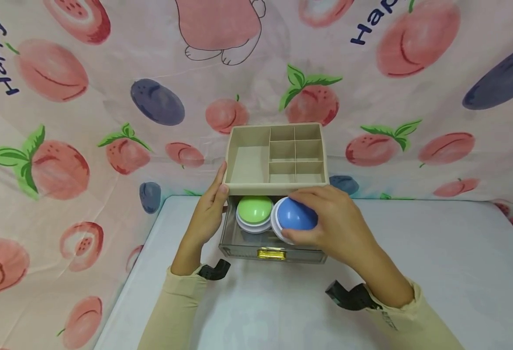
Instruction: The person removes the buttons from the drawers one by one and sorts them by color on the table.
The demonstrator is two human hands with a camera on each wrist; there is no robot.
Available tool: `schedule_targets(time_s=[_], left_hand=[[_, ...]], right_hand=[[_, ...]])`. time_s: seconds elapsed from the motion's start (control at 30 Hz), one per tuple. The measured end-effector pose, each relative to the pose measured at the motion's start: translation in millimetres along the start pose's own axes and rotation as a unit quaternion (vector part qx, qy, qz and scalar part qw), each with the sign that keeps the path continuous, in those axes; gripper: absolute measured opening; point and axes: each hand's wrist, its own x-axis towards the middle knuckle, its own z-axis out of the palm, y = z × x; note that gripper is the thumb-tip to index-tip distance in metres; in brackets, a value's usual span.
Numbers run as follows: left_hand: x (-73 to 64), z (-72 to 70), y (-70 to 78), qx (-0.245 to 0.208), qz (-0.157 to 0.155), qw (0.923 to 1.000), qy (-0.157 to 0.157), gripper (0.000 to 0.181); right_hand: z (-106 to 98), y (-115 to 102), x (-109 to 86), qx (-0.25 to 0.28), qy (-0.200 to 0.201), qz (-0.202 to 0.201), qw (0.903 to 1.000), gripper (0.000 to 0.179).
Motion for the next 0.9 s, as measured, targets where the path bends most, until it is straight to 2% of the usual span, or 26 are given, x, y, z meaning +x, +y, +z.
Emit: schedule_targets(time_s=[0.3,0.5,0.7,0.9], left_hand=[[-0.2,0.2,-0.8,0.004,0.006,1.0000,0.003,0.052],[-0.3,0.2,-1.0,0.003,0.006,1.0000,0.001,0.052],[-0.4,0.1,-0.9,-0.001,0.008,1.0000,-0.001,0.052],[-0.1,0.0,-1.6,-0.004,0.009,1.0000,-0.002,0.052]], right_hand=[[-14.9,-8.5,-2.8,0.005,0.055,0.003,0.9984,0.070],[-21.0,-8.9,-4.4,0.017,0.071,0.000,0.9974,0.069],[-22.6,-9.1,-6.7,0.034,0.071,0.020,0.9967,0.068],[-25.5,-5.3,-9.5,0.043,0.097,0.047,0.9932,0.067]])
